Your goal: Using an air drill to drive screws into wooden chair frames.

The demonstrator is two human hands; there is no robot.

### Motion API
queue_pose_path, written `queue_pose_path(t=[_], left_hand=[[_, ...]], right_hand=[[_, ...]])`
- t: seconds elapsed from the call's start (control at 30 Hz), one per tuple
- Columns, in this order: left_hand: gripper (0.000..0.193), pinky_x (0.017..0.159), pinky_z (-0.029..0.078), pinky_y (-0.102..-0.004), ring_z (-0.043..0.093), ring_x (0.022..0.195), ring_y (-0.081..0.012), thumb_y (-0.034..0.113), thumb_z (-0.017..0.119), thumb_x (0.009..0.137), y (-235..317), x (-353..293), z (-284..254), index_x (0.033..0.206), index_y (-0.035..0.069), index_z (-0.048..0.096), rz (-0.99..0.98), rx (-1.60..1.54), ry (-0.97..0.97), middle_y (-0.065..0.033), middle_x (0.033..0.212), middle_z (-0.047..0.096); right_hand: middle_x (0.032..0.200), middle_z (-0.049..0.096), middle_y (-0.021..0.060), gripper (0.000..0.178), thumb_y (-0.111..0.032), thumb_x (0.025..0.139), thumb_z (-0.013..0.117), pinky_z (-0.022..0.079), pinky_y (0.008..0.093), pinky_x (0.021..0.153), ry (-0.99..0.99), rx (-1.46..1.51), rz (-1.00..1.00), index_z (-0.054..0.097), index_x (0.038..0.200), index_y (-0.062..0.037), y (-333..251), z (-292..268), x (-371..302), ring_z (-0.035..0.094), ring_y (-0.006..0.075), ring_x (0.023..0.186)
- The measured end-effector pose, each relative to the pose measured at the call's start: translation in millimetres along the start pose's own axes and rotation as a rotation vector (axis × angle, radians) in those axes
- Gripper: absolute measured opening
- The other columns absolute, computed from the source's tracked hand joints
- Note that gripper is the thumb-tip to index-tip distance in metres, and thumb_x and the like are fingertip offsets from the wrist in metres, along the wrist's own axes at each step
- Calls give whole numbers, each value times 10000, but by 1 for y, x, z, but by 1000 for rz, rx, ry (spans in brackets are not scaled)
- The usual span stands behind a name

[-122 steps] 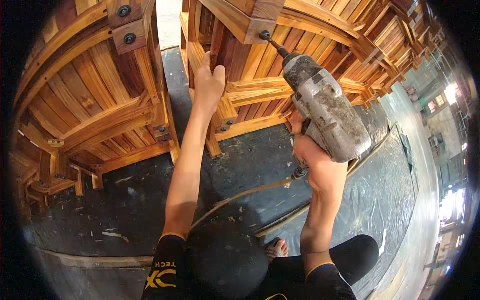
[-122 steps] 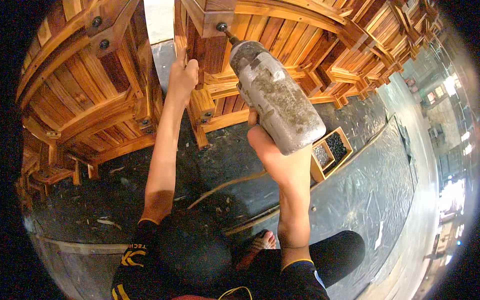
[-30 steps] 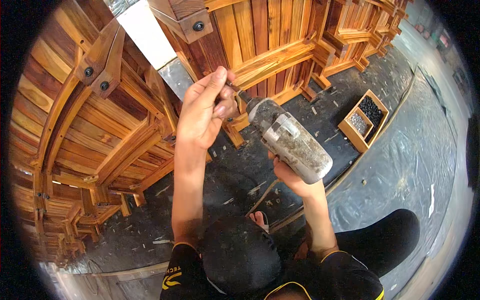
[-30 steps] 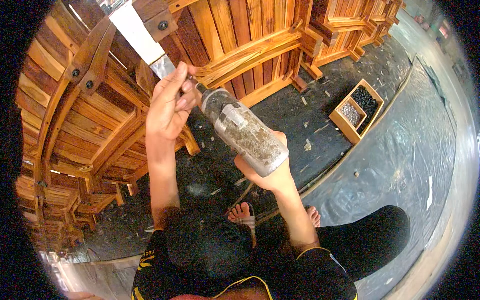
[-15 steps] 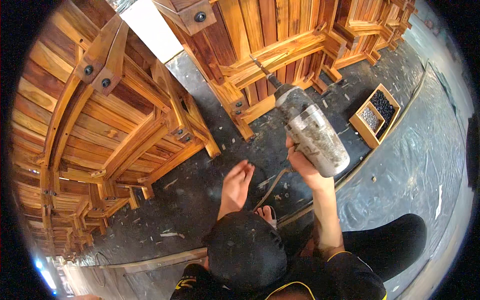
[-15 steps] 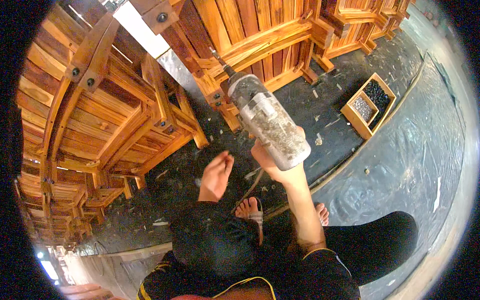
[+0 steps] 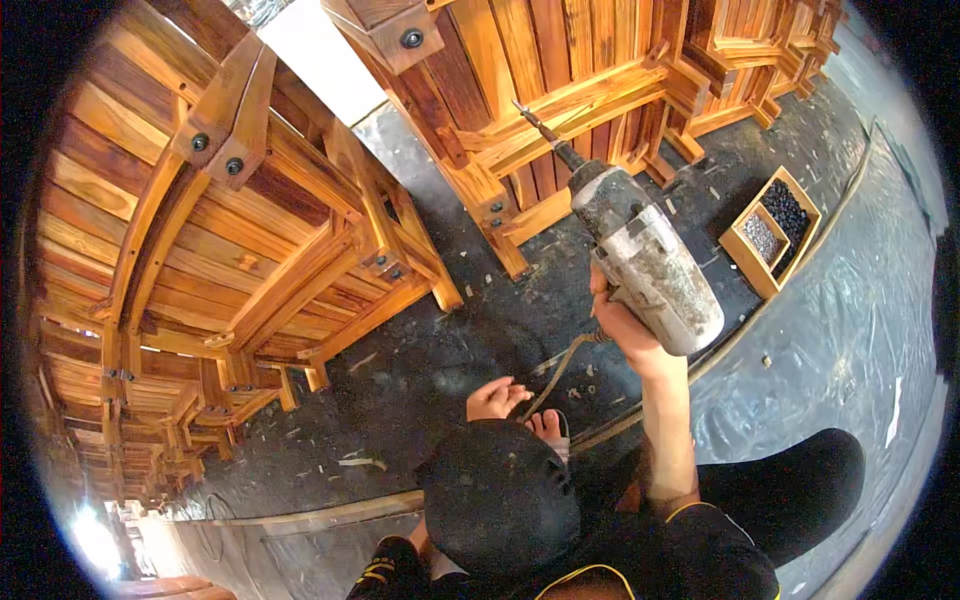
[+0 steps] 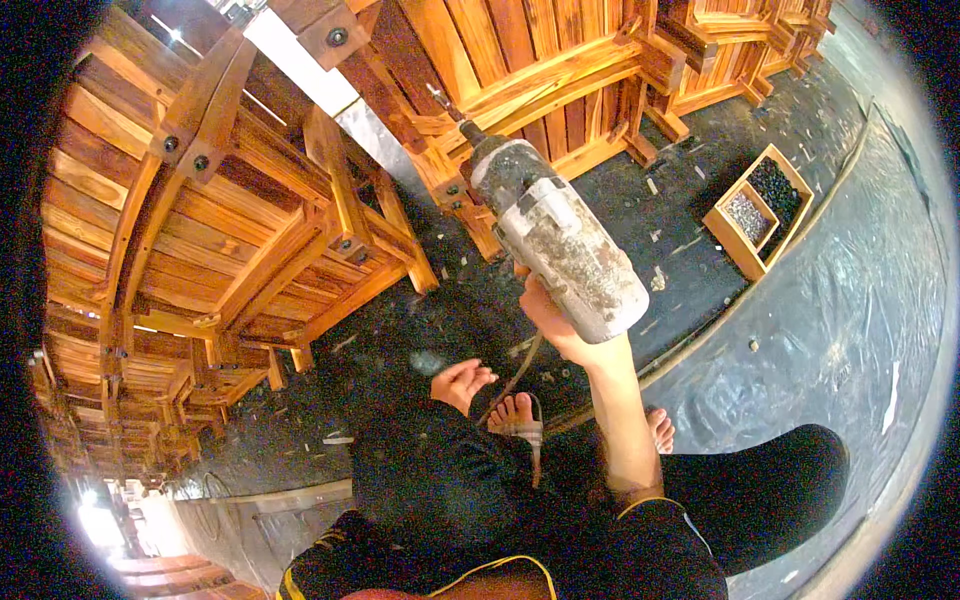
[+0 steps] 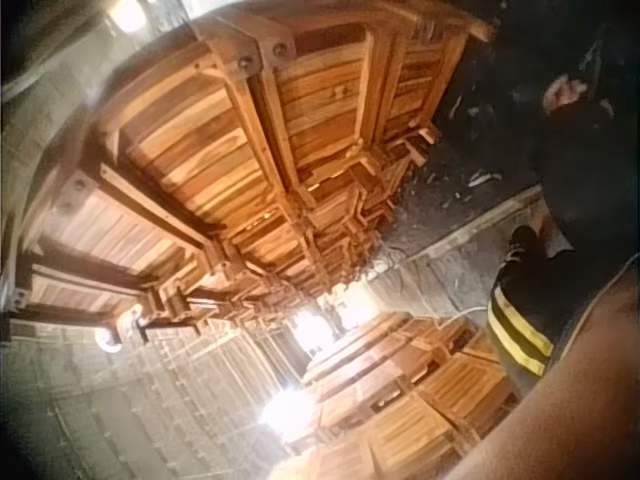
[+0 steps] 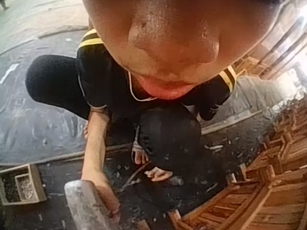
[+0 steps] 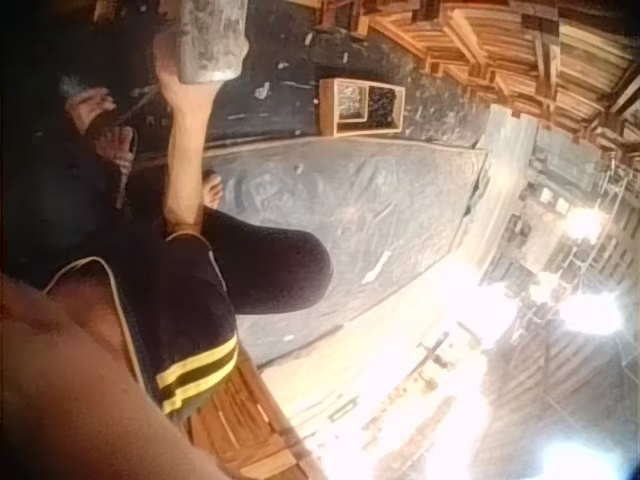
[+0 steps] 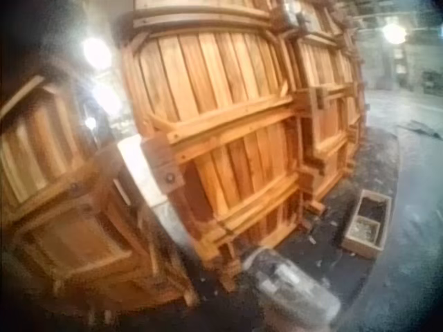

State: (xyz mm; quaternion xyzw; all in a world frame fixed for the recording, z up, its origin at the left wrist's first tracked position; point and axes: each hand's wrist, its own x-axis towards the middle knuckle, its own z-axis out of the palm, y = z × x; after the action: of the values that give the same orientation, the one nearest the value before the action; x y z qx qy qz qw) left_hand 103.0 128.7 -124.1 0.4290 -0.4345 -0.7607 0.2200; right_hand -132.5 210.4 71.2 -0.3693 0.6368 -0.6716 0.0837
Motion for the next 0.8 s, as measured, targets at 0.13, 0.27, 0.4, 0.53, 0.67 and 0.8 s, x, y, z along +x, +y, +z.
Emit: queue_pose_path(t=[0.13,0.27,0.4,0.53,0.67,0.8], left_hand=[[349,694,571,-306,671,737,-223,211,514,1004,71,12,29,1156,-103,538,83,49,17,-152,896,658],[374,477,379,-224,512,540,-82,379,537,988,145,31,71,1014,9,584,96,86,-40,-8,701,562],[419,467,293,-221,338,491,-69,492,535,955,229,57,99,1019,81,588,117,-363,-250,62,621,403],[440,488,314,-217,367,545,-56,475,517,971,304,28,143,1047,44,556,357,-387,-372,69,692,408],[458,474,291,-210,345,516,-54,481,516,970,318,19,163,1069,35,554,361,-362,-373,68,684,403],[432,489,287,-211,307,498,-54,499,560,940,318,10,171,1122,108,581,296,-302,-315,97,670,405]], right_hand=[[1005,704,58,228,-135,835,650,499,324,829,-105,103,184,674,1058,-97,0,-3,-5,660,212,951],[1020,703,38,252,-185,835,654,460,340,905,-154,-216,75,669,1074,-106,3,-9,-3,642,208,994],[917,595,40,198,24,877,508,456,281,709,-170,181,128,594,1044,-39,8,-5,-3,562,147,820],[887,680,60,287,-275,873,557,485,310,696,-66,-324,-320,632,1070,-80,10,5,-7,644,212,808],[775,617,57,366,-353,885,500,462,279,490,-157,513,676,604,1054,-46,29,-2,-16,539,182,520],[742,642,56,148,-109,744,629,451,283,508,-110,-12,-295,631,870,-31,24,14,-7,588,159,567]])
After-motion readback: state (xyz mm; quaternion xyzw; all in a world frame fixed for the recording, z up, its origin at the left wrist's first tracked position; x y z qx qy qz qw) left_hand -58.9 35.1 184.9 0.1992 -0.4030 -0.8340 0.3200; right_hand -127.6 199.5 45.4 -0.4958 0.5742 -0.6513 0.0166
